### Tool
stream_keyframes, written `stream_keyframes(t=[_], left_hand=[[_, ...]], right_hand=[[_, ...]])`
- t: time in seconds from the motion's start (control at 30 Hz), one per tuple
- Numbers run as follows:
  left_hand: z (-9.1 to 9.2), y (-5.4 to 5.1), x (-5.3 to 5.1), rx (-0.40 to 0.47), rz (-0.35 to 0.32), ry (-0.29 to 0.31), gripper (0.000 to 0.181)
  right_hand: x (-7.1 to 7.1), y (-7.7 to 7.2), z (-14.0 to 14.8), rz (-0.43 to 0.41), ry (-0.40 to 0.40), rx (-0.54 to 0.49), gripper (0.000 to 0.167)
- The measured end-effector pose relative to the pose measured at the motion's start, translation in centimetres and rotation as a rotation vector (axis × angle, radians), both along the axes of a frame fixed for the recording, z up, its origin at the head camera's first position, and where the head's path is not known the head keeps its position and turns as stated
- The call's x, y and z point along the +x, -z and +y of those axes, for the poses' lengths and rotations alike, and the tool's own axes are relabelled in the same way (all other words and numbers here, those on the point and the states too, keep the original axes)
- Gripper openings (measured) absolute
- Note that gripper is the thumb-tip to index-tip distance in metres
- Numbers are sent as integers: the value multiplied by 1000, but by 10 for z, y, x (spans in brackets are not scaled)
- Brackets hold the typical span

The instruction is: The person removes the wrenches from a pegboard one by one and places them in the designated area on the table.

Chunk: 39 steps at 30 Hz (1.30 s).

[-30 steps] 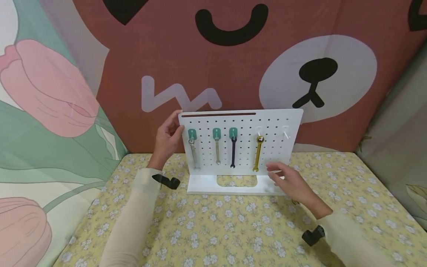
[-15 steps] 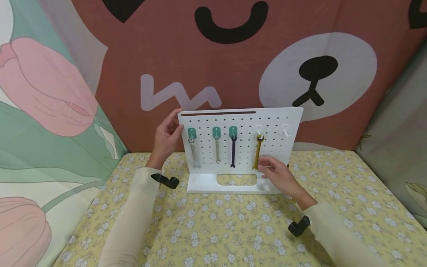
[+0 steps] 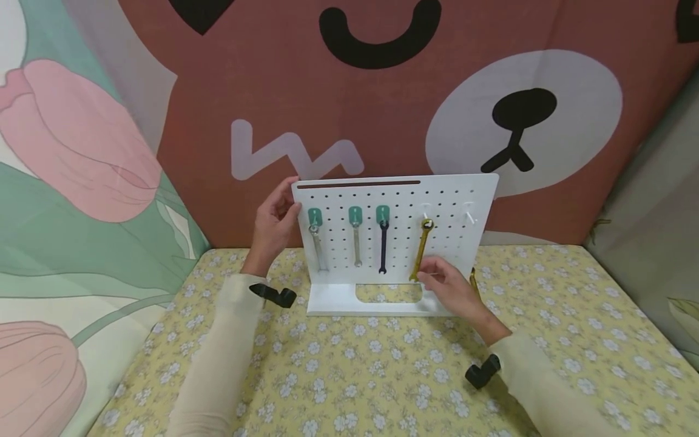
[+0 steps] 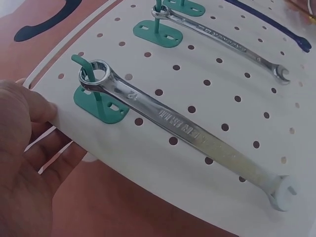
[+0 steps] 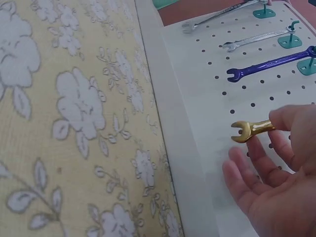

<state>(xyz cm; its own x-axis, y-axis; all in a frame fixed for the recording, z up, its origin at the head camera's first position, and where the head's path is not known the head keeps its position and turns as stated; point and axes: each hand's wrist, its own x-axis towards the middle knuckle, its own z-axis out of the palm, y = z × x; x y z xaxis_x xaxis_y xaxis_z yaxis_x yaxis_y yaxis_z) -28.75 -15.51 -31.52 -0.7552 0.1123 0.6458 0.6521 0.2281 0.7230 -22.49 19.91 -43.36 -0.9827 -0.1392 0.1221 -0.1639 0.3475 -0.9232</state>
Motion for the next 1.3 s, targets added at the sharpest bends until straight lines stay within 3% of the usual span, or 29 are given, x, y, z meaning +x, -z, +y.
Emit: stream_keyframes(t=[0.4, 0.77, 1.3], left_hand=[[0, -1, 0, -13, -10, 4, 47], [-2, 1, -2, -31, -27, 1, 48], [-1, -1, 0, -29, -19, 5, 47]], right_hand=[[5, 0, 3, -75, -63, -55, 26], [16, -4, 3, -80, -49, -102, 23], [36, -14, 5, -54, -111, -168, 27]])
